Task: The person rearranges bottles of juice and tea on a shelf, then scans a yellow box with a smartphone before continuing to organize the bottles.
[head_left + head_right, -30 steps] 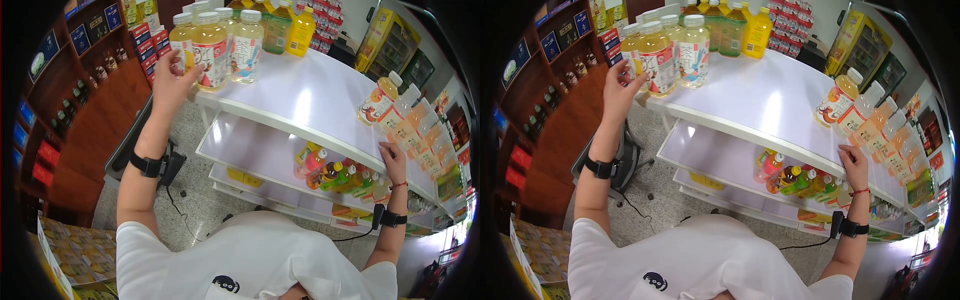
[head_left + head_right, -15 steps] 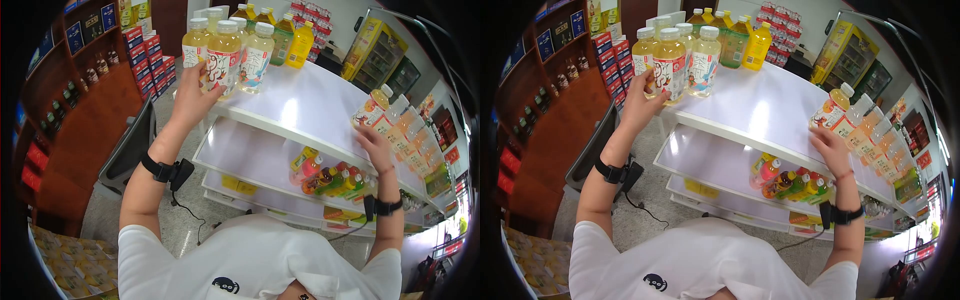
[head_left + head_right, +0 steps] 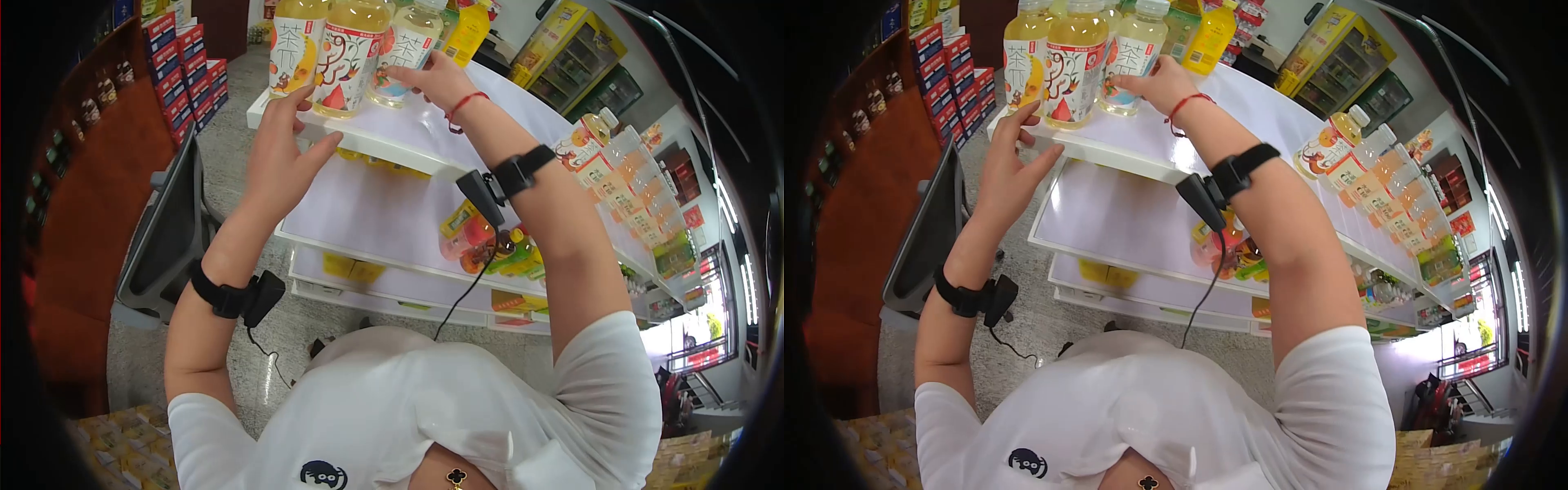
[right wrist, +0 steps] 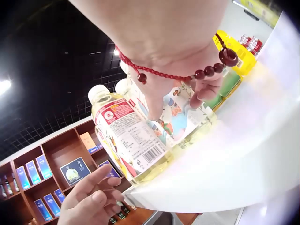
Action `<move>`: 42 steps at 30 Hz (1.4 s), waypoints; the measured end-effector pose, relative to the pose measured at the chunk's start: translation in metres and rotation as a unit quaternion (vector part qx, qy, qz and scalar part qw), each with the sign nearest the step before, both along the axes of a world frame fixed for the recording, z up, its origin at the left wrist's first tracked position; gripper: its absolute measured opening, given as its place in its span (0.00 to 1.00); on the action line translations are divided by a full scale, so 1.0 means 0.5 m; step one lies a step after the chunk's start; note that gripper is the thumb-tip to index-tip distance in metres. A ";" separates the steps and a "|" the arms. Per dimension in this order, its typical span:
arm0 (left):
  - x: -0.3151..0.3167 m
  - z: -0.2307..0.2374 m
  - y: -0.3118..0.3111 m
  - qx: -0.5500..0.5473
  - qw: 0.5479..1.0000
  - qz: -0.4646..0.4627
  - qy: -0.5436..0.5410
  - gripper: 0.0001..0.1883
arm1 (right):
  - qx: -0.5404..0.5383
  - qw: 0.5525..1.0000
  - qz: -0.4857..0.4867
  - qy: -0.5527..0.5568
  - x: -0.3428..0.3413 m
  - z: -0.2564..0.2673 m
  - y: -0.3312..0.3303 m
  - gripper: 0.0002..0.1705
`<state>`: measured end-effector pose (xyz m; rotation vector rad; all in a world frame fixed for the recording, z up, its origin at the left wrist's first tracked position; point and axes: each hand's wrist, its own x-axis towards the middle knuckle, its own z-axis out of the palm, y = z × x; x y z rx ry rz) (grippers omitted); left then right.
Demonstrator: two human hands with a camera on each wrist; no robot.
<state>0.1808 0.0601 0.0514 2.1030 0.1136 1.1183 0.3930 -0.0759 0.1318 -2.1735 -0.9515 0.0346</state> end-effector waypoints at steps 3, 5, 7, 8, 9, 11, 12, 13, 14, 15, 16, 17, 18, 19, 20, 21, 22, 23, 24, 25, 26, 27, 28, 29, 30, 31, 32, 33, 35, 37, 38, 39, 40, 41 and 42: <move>-0.011 -0.008 -0.002 0.015 1.000 -0.008 -0.007 0.32 | 0.015 0.999 -0.002 0.030 -0.008 0.008 -0.002 0.31; -0.022 -0.002 -0.008 0.017 1.000 -0.018 -0.004 0.30 | 0.018 0.999 0.004 0.048 0.006 0.005 -0.005 0.29; -0.029 0.008 -0.018 0.019 0.999 -0.030 0.001 0.29 | 0.060 0.996 0.000 0.062 0.038 -0.011 -0.028 0.32; -0.029 0.014 -0.024 0.026 0.999 -0.046 -0.005 0.28 | 0.057 0.996 -0.003 0.063 0.038 -0.007 -0.046 0.32; -0.029 0.020 -0.033 0.033 0.997 -0.063 -0.010 0.28 | 0.047 0.996 0.008 0.076 0.038 -0.001 -0.068 0.28; -0.024 0.030 -0.052 0.036 0.996 -0.081 -0.016 0.28 | 0.044 0.994 0.025 0.102 0.035 0.005 -0.116 0.23; -0.020 0.036 -0.062 0.042 0.994 -0.093 -0.027 0.28 | 0.044 0.993 0.023 0.103 0.040 0.004 -0.140 0.23; -0.015 0.041 -0.073 0.042 0.994 -0.095 -0.026 0.28 | 0.058 0.994 0.007 0.093 0.047 0.002 -0.164 0.23; -0.009 0.047 -0.086 0.047 0.994 -0.104 -0.002 0.28 | 0.073 0.994 -0.008 0.084 0.051 0.002 -0.189 0.23; 0.000 0.054 -0.100 0.052 0.992 -0.112 0.020 0.29 | 0.063 0.994 -0.021 0.090 0.044 0.011 -0.216 0.24; 0.012 0.059 -0.116 0.053 0.992 -0.114 0.019 0.29 | 0.064 0.994 -0.023 0.090 0.054 0.010 -0.240 0.24; 0.027 0.063 -0.133 0.055 0.991 -0.120 0.031 0.30 | 0.059 0.994 -0.016 0.093 0.067 0.005 -0.266 0.25; 0.043 0.068 -0.150 0.057 0.990 -0.125 0.043 0.31 | 0.055 0.994 -0.009 0.097 0.078 0.000 -0.288 0.27; 0.060 0.075 -0.166 0.062 0.989 -0.125 0.042 0.31 | 0.059 0.994 -0.009 0.095 0.090 -0.005 -0.308 0.27; 0.078 0.081 -0.181 0.072 0.987 -0.130 0.056 0.33 | 0.049 0.995 -0.012 0.085 0.096 -0.007 -0.324 0.29; 0.097 0.087 -0.196 0.082 0.985 -0.136 0.072 0.34 | 0.039 0.996 -0.017 0.075 0.102 -0.010 -0.340 0.30; 0.117 0.093 -0.210 0.086 0.984 -0.137 0.072 0.34 | 0.043 0.996 -0.018 0.076 0.107 -0.014 -0.353 0.30; 0.140 0.101 -0.221 0.111 0.982 -0.125 0.091 0.36 | 0.036 0.997 -0.011 0.072 0.112 -0.017 -0.360 0.33; 0.163 0.109 -0.231 0.137 0.978 -0.111 0.109 0.38 | 0.031 0.997 -0.002 0.067 0.114 -0.017 -0.365 0.35; 0.186 0.117 -0.241 0.142 0.978 -0.110 0.109 0.38 | 0.036 0.997 -0.002 0.066 0.113 -0.018 -0.369 0.35; 0.205 0.126 -0.250 0.141 0.975 -0.117 0.129 0.40 | 0.037 0.998 -0.014 0.054 0.103 -0.017 -0.371 0.37; 0.223 0.134 -0.259 0.139 0.971 -0.124 0.149 0.42 | 0.037 0.998 -0.026 0.042 0.095 -0.016 -0.377 0.40; 0.238 0.142 -0.266 0.142 0.971 -0.122 0.150 0.42 | 0.040 0.998 -0.024 0.042 0.094 -0.015 -0.386 0.40; 0.249 0.151 -0.274 0.135 0.967 -0.132 0.170 0.43 | 0.036 0.999 -0.020 0.034 0.093 -0.013 -0.393 0.40; 0.259 0.157 -0.281 0.127 0.963 -0.140 0.191 0.44 | 0.032 0.999 -0.015 0.025 0.091 -0.013 -0.400 0.40; 0.271 0.161 -0.285 0.128 0.964 -0.136 0.191 0.44 | 0.034 0.999 -0.012 0.025 0.083 -0.014 -0.415 0.40; 0.286 0.163 -0.289 0.122 0.963 -0.131 0.202 0.44 | 0.044 0.998 -0.011 -0.045 0.071 -0.017 -0.441 0.31; 0.296 0.163 -0.293 0.114 0.962 -0.127 0.213 0.43 | 0.052 0.992 -0.010 -0.113 0.060 -0.020 -0.469 0.22; 0.315 0.163 -0.302 0.077 0.959 -0.155 0.222 0.42 | -0.003 0.991 -0.020 -0.134 0.054 -0.021 -0.538 0.20; 0.335 0.163 -0.313 0.041 0.955 -0.184 0.227 0.41 | -0.058 0.985 -0.031 -0.157 0.056 -0.021 -0.604 0.18; 0.346 0.157 -0.317 0.030 0.956 -0.179 0.232 0.38 | -0.053 0.986 -0.051 -0.153 0.059 -0.030 -0.635 0.15; 0.358 0.151 -0.321 0.019 0.955 -0.173 0.238 0.36 | -0.048 0.985 -0.071 -0.148 0.061 -0.036 -0.663 0.11; 0.372 0.143 -0.320 0.020 0.955 -0.173 0.239 0.36 | -0.047 0.985 -0.071 -0.148 0.060 -0.039 -0.688 0.11; 0.380 0.137 -0.321 0.002 0.955 -0.194 0.225 0.33 | -0.046 0.985 -0.073 -0.148 0.059 -0.043 -0.710 0.11; 0.387 0.131 -0.322 -0.017 0.954 -0.213 0.212 0.30 | -0.046 0.985 -0.075 -0.148 0.064 -0.046 -0.727 0.11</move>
